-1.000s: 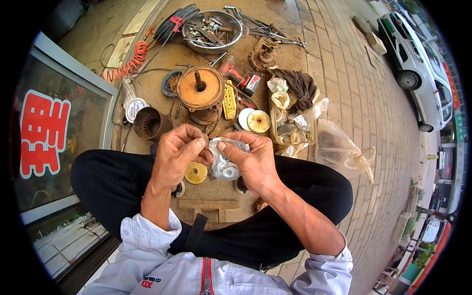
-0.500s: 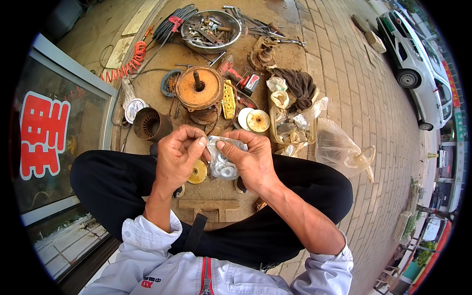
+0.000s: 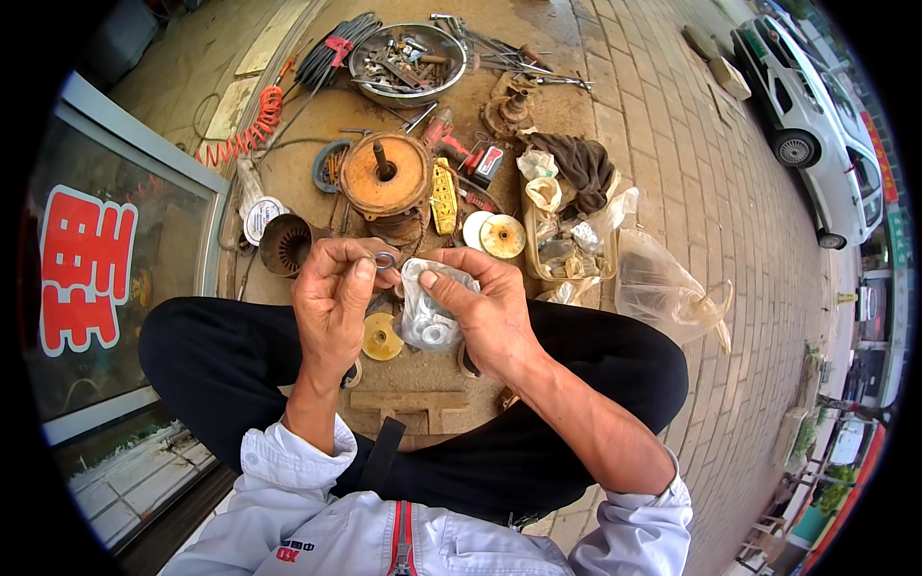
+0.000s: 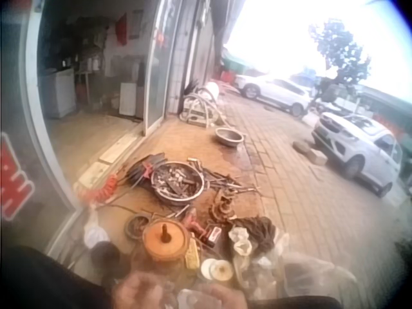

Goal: The person sits on the ground and assembles a mechanical component, likely a clutch or brake drum. They insert a small metal pin into a circular disc, place the disc onto a central shaft, and then fit a larger metal housing over the assembly. They use a hammer to tap the components into place.

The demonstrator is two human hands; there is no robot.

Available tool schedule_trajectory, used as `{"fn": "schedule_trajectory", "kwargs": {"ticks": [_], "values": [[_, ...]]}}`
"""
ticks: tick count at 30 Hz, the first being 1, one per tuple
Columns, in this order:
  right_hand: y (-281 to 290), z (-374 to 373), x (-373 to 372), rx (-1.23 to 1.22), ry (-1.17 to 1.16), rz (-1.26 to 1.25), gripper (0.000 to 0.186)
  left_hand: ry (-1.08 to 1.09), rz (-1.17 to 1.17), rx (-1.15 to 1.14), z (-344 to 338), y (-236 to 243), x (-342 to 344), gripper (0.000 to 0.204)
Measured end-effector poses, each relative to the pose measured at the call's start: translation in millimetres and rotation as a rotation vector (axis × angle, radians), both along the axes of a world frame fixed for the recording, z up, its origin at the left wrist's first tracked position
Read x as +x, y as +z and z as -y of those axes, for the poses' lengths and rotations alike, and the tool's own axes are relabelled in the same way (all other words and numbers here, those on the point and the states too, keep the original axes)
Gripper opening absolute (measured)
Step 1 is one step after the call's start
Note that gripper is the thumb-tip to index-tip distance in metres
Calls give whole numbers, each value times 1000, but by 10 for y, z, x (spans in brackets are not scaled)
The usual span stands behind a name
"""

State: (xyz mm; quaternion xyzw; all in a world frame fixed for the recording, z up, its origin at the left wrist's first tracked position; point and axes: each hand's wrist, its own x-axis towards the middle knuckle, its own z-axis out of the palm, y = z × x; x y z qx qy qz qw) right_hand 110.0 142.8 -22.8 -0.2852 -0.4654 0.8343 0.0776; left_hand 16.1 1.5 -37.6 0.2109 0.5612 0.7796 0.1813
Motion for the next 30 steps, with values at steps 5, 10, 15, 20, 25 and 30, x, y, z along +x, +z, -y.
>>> {"fn": "schedule_trajectory", "kwargs": {"ticks": [5, 10, 15, 20, 25, 30], "values": [[3, -12, 9, -19, 26, -24, 19, -33, -353, -92, -11, -70, -40, 10], [-42, -6, 42, -30, 29, 8, 20, -85, -452, -246, 18, -78, -47, 9], [-66, -4, 52, 29, 36, 26, 17, -113, -285, -296, 42, -31, -4, 9], [29, -75, 12, 142, -50, 15, 9, 50, 73, -25, 33, -68, -48, 12], [527, -604, -5, 394, -170, -50, 10, 158, 220, 122, 253, -103, -396, 15], [703, -1455, -56, 630, -112, -1, 13, 190, 234, 105, 260, -123, -375, 10]]}}
